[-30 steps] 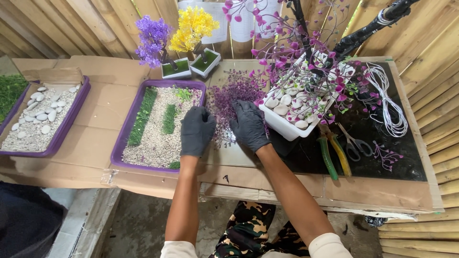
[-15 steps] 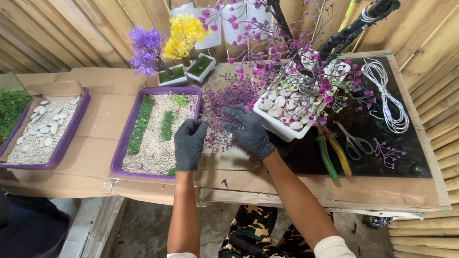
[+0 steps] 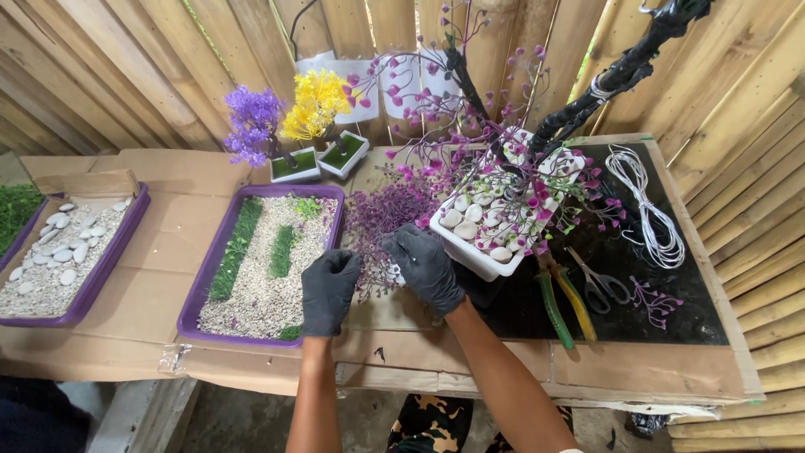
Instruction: The person assembles a miniature bonsai tree by attaching small purple artificial flowers to a black branch structure in a white pot filled with white stones. They repeatedly pick up flower sprigs, position them on the branches, and adjust placement to build up the foliage.
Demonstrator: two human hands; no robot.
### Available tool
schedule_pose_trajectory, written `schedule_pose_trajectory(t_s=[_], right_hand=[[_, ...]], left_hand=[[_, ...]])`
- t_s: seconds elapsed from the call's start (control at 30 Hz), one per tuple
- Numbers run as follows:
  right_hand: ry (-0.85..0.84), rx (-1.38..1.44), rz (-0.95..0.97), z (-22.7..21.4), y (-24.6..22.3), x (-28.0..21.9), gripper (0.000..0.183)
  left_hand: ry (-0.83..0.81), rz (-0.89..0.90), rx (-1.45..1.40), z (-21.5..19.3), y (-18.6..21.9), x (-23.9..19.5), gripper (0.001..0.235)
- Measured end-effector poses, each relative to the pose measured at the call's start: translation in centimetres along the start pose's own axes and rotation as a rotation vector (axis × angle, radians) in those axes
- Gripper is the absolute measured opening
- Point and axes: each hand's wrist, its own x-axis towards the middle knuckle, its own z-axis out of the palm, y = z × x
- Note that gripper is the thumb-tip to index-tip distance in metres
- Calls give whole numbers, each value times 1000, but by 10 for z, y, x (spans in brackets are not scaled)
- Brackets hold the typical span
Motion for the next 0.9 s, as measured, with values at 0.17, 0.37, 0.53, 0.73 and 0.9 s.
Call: schedule_pose_trajectory(t_s=[0.17, 0.37, 0.53, 0.73, 0.9], right_hand=[[-33, 79, 82, -14, -41, 15, 15], [-35, 123, 110, 1, 1, -3, 25], [-71, 116, 102, -4, -21, 3, 17], [-86, 100, 147, 7, 4, -9, 23], [-92, 148, 179, 7, -2, -8, 23]], left_hand=[[41, 90, 61, -6, 4, -2, 18], [26, 176, 137, -20, 8, -9, 16], [14, 217, 174, -31, 11, -12, 16], [-24, 215, 103, -29, 12, -11, 13], [25, 291, 97, -37, 31, -16, 11]])
